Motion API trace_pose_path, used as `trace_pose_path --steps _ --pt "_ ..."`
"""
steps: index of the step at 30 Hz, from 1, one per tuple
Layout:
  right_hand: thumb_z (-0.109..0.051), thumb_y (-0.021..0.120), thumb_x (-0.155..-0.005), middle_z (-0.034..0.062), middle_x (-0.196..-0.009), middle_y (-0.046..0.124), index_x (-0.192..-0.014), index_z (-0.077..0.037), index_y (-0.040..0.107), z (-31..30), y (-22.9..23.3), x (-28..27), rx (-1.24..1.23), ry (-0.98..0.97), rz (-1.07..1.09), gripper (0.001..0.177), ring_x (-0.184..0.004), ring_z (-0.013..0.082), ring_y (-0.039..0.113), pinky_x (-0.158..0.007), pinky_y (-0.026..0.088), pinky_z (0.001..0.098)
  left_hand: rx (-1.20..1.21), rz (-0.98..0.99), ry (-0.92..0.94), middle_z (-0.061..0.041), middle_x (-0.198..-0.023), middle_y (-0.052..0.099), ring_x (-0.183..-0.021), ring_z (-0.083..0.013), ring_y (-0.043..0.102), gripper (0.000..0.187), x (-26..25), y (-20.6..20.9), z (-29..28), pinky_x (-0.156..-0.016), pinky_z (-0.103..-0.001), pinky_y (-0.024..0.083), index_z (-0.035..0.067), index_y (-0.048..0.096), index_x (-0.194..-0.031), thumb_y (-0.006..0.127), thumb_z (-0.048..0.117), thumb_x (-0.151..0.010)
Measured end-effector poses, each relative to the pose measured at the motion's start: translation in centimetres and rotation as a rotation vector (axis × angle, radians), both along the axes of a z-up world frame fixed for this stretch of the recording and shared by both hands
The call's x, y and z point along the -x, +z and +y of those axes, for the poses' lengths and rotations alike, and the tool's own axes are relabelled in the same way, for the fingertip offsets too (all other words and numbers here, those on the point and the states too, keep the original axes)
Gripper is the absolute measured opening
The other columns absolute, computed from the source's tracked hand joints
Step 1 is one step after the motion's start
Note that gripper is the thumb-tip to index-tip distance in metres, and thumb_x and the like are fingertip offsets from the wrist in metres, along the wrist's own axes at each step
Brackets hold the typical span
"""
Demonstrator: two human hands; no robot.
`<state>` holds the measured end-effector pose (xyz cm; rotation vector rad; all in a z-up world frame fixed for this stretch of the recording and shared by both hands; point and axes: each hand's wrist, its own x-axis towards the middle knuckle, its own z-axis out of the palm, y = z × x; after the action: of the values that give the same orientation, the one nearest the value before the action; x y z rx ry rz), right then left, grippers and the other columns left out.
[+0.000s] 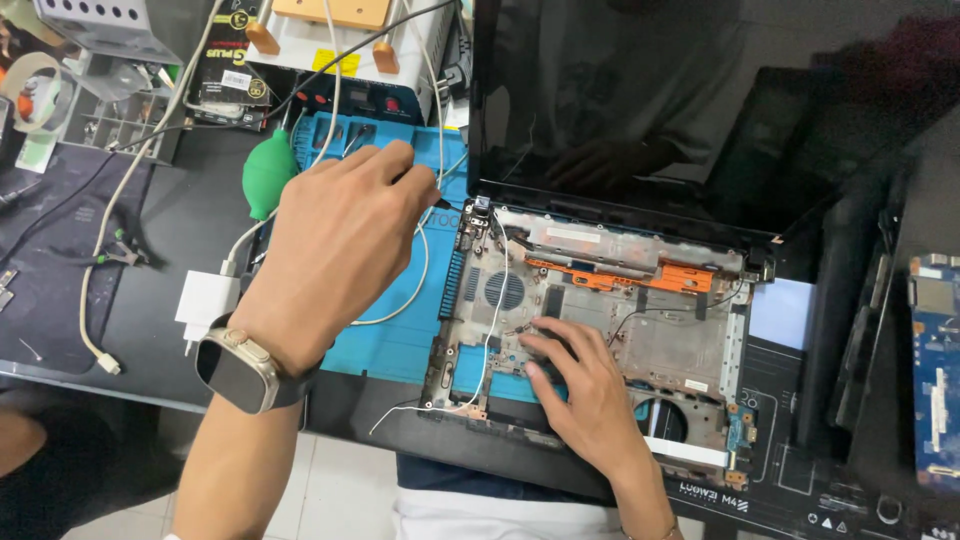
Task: The person removes the motherboard from a disassembled laptop and sets it aside. They then proceed to disconnect and remove various internal cables and components, including a white ribbon cable and a black wire, from the laptop's chassis.
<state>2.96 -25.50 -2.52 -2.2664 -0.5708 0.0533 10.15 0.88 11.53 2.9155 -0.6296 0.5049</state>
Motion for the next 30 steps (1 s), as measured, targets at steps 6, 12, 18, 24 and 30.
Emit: trace_pose_path --steps 6,12,18,24,30 --pt "-0.019 0.065 -0.094 0.0081 -0.131 0.064 -0.117 -0.009 0.072 -0.05 -0.61 0.12 -0.015 -0.006 0.028 0.026 -0.126 0.031 0.056 -0.103 0.047 0.0458 -0.027 0.0 0.006 -0.007 -0.089 0.063 -0.087 -0.0264 0.066 0.006 0.19 0.24 -0.1 -0.071 -0.04 0.05 0.006 0.067 -0.091 0.066 0.012 -0.093" --pt "-0.019 0.066 -0.092 0.0078 -0.13 0.065 -0.116 -0.009 0.072 -0.03 -0.37 0.06 -0.016 -0.021 0.025 0.026 -0.125 0.0307 0.057 -0.103 0.048 0.0452 -0.029 -0.013 -0.002 -0.008 -0.089 0.063 -0.087 -0.0266 0.066 0.011 -0.15 0.09 -0.23 -0.071 -0.04 0.05 0.006 0.066 -0.089 0.066 0.014 -0.096" --pt "-0.018 0.066 -0.093 0.0084 -0.13 0.065 -0.116 -0.009 0.072 -0.07 -0.26 0.06 -0.031 -0.024 0.036 0.026 -0.124 0.031 0.058 -0.102 0.048 0.0446 -0.024 -0.002 0.0 -0.007 -0.088 0.063 -0.087 -0.0266 0.066 0.008 -0.27 0.12 -0.27 -0.071 -0.041 0.05 0.006 0.066 -0.09 0.067 0.014 -0.094" --pt "-0.017 0.067 -0.091 0.0081 -0.13 0.066 -0.116 -0.009 0.072 0.0 0.0 -0.09 -0.033 -0.02 0.016 0.026 -0.124 0.0312 0.058 -0.102 0.049 0.0446 -0.025 -0.003 -0.002 -0.008 -0.089 0.063 -0.087 -0.0269 0.066 0.007 -0.23 0.18 -0.22 -0.071 -0.04 0.05 0.006 0.066 -0.091 0.067 0.013 -0.093" --pt "-0.018 0.067 -0.092 0.0084 -0.129 0.065 -0.116 -0.008 0.072 -0.05 -0.08 0.04 -0.041 -0.025 0.011 0.026 -0.124 0.0309 0.058 -0.103 0.049 0.0445 -0.034 0.01 0.009 -0.008 -0.088 0.063 -0.086 -0.0271 0.065 0.007 -0.26 0.27 -0.34 -0.071 -0.041 0.05 0.006 0.066 -0.09 0.067 0.013 -0.093"
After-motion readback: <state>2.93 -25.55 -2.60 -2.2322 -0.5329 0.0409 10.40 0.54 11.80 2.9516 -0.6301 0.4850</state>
